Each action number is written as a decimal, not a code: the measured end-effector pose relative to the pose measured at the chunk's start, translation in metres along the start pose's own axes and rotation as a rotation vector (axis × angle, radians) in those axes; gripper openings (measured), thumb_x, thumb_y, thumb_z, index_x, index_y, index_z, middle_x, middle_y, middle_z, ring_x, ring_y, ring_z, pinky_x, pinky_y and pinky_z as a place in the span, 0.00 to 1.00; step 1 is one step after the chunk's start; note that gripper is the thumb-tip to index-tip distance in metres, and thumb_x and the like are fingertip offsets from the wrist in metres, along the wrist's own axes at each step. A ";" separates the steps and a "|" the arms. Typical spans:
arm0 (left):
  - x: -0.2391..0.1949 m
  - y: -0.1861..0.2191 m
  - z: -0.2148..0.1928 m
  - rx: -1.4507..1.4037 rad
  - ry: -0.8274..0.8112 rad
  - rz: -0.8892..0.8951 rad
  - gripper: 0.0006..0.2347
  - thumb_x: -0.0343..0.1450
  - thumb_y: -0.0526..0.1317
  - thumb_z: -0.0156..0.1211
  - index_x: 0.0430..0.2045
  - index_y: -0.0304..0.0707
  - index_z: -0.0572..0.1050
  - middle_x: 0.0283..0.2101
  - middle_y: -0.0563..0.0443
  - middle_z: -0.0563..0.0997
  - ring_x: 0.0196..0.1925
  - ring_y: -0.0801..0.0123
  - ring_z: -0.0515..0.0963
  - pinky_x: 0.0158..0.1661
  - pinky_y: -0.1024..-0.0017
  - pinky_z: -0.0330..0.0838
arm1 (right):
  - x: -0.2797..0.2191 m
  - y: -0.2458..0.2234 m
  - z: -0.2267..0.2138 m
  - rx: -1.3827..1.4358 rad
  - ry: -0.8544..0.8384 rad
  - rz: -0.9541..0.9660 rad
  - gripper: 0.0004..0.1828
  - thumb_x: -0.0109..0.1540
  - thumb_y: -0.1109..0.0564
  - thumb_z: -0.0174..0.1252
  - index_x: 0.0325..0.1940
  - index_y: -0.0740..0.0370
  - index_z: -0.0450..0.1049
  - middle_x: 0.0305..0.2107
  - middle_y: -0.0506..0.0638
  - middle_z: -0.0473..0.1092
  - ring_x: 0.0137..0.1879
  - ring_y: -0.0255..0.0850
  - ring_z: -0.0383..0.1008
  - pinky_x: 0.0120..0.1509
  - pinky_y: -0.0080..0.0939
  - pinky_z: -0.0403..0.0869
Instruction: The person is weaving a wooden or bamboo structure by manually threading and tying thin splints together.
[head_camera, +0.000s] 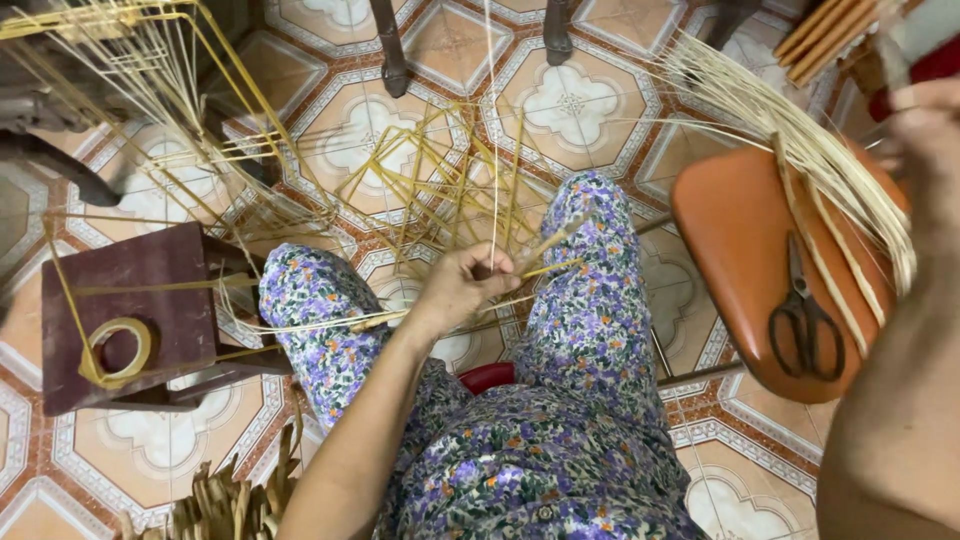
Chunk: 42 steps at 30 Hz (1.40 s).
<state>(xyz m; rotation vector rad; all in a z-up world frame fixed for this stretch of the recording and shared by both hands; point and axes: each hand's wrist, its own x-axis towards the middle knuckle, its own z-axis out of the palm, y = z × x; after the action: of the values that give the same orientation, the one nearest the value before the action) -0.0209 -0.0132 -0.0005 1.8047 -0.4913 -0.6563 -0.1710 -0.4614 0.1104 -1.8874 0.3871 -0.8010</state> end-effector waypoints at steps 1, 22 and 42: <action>-0.005 0.002 -0.001 0.017 0.004 -0.012 0.06 0.67 0.39 0.72 0.30 0.44 0.80 0.25 0.61 0.75 0.28 0.77 0.69 0.31 0.77 0.64 | -0.007 -0.015 0.045 0.041 -0.030 -0.015 0.05 0.72 0.67 0.57 0.51 0.64 0.76 0.41 0.51 0.75 0.41 0.33 0.75 0.49 0.30 0.77; -0.009 0.007 0.006 0.035 0.133 0.217 0.04 0.70 0.35 0.68 0.31 0.40 0.78 0.24 0.62 0.73 0.27 0.82 0.68 0.29 0.78 0.67 | -0.103 0.002 0.251 -0.152 -0.859 -0.105 0.07 0.60 0.61 0.64 0.42 0.58 0.82 0.35 0.48 0.77 0.41 0.38 0.77 0.47 0.41 0.77; 0.003 0.007 0.017 0.092 0.250 -0.013 0.06 0.67 0.37 0.71 0.27 0.39 0.77 0.26 0.55 0.83 0.27 0.78 0.80 0.32 0.76 0.74 | -0.149 -0.002 0.238 -0.060 -0.386 -0.309 0.14 0.65 0.63 0.60 0.54 0.66 0.71 0.44 0.54 0.77 0.53 0.42 0.78 0.59 0.44 0.77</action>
<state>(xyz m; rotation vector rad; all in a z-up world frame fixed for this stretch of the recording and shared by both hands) -0.0295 -0.0298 0.0010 1.9465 -0.3458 -0.4137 -0.1176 -0.2117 -0.0061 -2.1324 -0.1249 -0.6059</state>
